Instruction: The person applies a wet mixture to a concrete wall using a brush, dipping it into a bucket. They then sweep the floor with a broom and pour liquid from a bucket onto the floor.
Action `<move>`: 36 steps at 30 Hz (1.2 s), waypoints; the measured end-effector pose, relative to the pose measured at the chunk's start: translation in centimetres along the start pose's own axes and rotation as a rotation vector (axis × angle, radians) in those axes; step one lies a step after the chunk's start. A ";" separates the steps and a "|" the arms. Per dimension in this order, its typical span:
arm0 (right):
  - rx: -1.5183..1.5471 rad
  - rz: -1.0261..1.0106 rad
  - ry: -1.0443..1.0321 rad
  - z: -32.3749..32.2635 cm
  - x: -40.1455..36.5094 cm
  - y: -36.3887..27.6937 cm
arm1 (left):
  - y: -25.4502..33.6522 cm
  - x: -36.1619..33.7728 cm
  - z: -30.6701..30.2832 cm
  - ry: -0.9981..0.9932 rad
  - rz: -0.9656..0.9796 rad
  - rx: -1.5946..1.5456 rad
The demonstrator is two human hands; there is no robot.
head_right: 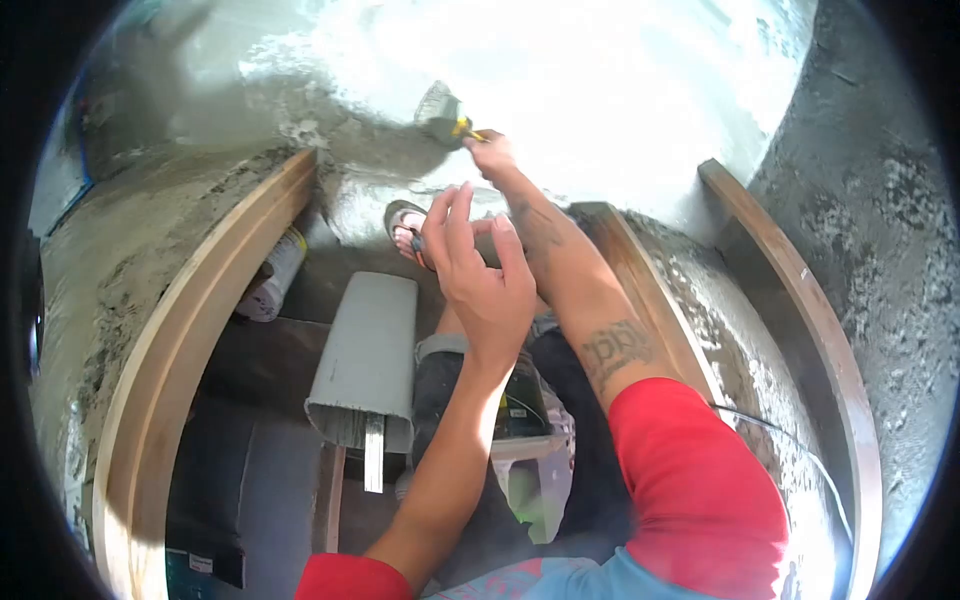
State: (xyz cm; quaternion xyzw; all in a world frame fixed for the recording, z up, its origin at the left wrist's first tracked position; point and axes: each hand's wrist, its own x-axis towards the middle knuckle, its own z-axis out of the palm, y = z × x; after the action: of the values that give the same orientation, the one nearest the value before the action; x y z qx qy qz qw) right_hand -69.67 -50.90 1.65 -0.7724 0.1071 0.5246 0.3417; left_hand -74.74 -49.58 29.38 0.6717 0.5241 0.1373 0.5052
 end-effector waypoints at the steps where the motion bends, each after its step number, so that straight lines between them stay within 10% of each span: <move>1: -0.037 -0.094 0.077 -2.6 -0.3 3.2 | 0.3 -0.2 -0.1 -0.023 -0.047 -0.072; 9: -0.707 0.378 0.668 -21.3 -9.0 17.3 | -1.0 -1.6 -0.2 -0.129 0.040 -0.086; 20: -0.390 -0.119 0.087 17.4 0.8 2.0 | -3.2 3.2 -7.6 0.252 0.086 0.026; 25: -0.045 -0.071 -0.270 18.6 -1.1 -5.6 | -4.8 4.2 -10.2 0.427 0.003 0.042; 27: -0.205 0.018 -0.246 15.4 -2.1 -6.1 | -4.7 4.0 -10.4 0.397 0.010 0.076; 29: -0.519 -0.423 0.174 14.2 2.4 2.5 | -4.8 3.9 -10.2 0.394 0.004 0.010; 36: -0.440 -0.494 0.060 15.0 -1.9 -8.4 | -5.1 4.2 -11.4 0.441 -0.011 -0.023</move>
State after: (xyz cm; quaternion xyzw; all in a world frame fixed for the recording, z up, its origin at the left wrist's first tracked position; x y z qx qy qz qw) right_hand -77.13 -35.35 3.57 -0.8453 -0.1892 0.4136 0.2804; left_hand -83.96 -40.23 28.87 0.6167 0.6242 0.2841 0.3865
